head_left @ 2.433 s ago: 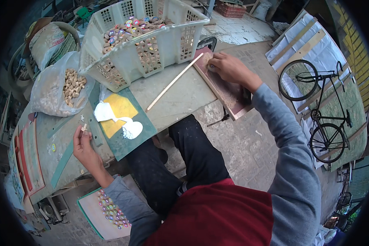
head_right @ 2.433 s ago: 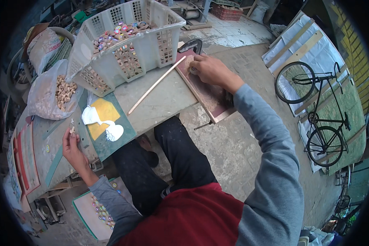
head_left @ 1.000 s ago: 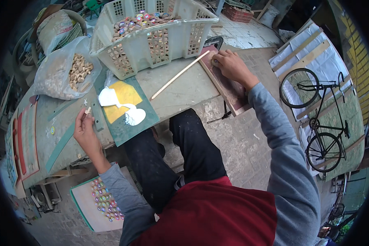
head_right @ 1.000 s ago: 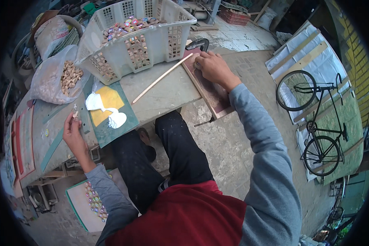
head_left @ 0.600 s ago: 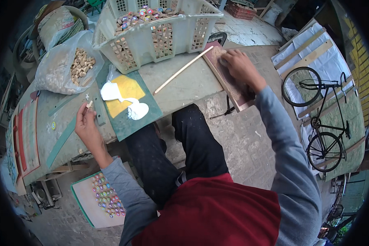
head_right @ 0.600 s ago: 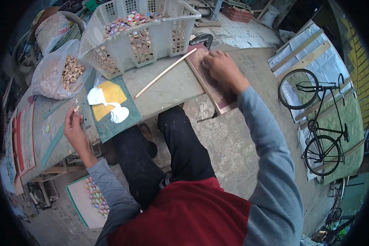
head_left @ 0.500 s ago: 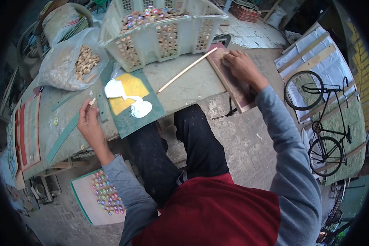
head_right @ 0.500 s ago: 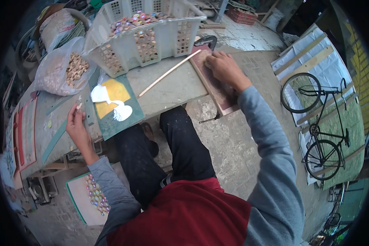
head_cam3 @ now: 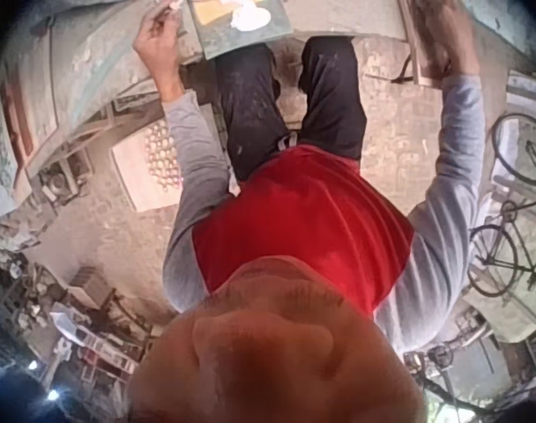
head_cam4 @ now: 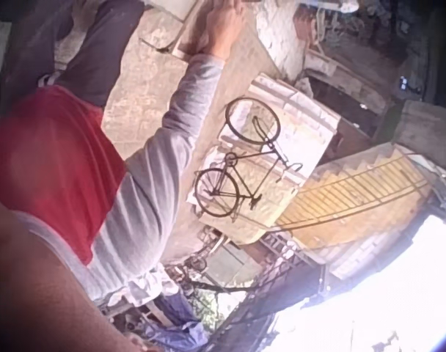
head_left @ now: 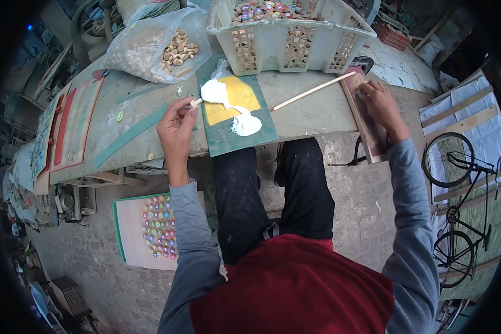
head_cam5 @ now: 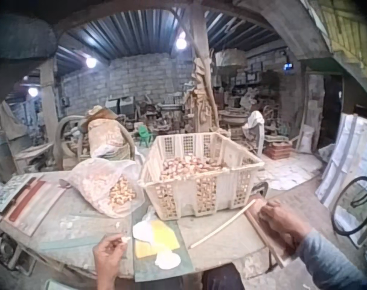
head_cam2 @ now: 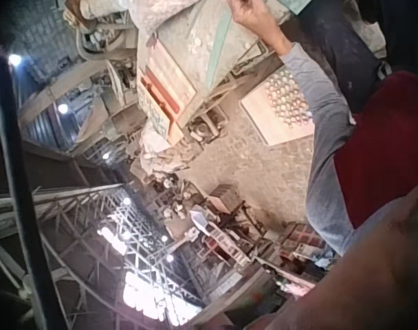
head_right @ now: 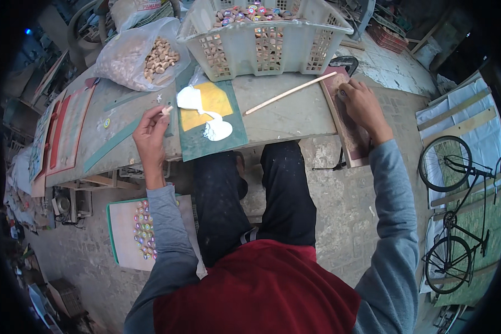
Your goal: The recorder is applying glue to small wooden components and assembling them, then placing them on a tray.
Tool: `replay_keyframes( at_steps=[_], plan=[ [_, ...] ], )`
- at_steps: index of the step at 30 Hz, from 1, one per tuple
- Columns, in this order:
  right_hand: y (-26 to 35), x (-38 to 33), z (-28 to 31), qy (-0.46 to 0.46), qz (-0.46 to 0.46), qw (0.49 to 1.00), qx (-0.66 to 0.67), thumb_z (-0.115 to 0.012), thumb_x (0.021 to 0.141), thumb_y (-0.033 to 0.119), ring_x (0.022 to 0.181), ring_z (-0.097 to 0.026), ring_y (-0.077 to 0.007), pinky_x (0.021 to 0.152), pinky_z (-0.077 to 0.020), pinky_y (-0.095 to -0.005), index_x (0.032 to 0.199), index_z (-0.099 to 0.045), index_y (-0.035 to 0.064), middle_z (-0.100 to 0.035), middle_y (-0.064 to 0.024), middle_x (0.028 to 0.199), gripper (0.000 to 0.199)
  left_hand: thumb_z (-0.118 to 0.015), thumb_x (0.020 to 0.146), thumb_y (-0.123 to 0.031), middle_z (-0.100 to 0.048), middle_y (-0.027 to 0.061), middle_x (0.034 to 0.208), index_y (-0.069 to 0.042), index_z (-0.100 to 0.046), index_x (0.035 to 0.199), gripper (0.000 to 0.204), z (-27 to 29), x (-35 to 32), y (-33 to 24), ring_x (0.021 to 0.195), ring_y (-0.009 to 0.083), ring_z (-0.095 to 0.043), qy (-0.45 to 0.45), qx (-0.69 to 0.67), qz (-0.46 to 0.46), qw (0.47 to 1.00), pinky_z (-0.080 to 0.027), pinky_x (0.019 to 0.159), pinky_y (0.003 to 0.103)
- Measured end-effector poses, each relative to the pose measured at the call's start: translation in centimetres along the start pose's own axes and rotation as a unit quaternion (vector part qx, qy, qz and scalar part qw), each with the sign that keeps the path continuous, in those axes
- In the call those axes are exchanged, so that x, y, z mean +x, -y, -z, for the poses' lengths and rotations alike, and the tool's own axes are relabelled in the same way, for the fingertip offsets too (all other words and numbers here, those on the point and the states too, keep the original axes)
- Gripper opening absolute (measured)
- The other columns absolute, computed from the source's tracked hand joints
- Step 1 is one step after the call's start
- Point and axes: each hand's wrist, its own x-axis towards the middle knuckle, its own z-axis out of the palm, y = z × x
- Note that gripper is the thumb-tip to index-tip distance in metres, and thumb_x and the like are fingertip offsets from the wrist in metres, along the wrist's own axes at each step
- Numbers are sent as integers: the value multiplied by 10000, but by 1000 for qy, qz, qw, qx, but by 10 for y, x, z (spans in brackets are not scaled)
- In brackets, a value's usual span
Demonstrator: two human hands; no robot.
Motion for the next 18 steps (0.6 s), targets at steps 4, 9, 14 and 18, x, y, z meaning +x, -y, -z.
replay_keyframes(
  at_steps=[4, 9, 14, 18],
  plan=[
    [14, -42, 40, 97, 29, 995, 28, -573, 892, 152, 1035, -549, -328, 876, -436, -421, 1053, -629, 49, -592, -130, 1007, 200, -667, 820, 42, -661, 54, 978, 2, -699, 1064, 250, -11, -8, -16, 810, 111, -601, 32, 78, -100, 991, -491, 751, 245],
    [14, -75, 88, 113, 18, 979, 168, -588, 885, 125, 957, -562, -275, 841, -427, -368, 1091, -613, 42, -580, -118, 956, 223, -679, 807, 32, -657, 67, 957, 11, -704, 1053, 249, -28, -14, -26, 753, 98, -607, 118, 161, -61, 978, -485, 700, 238],
    [39, -88, 90, -116, -63, 908, 397, -634, 907, 143, 880, -493, -139, 800, -376, -263, 1185, -604, 19, -550, -23, 951, 306, -680, 791, 8, -666, 77, 913, 11, -706, 1041, 251, -34, -14, -21, 690, 104, -603, 130, 246, -60, 959, -474, 660, 243],
    [53, -91, 86, -116, -93, 866, 478, -653, 908, 155, 895, -478, -130, 825, -385, -268, 1167, -601, -7, -538, -10, 963, 310, -686, 779, -16, -675, 88, 913, 11, -706, 1030, 253, -35, -15, -24, 682, 123, -614, 134, 258, -51, 956, -477, 659, 258]
  ],
)
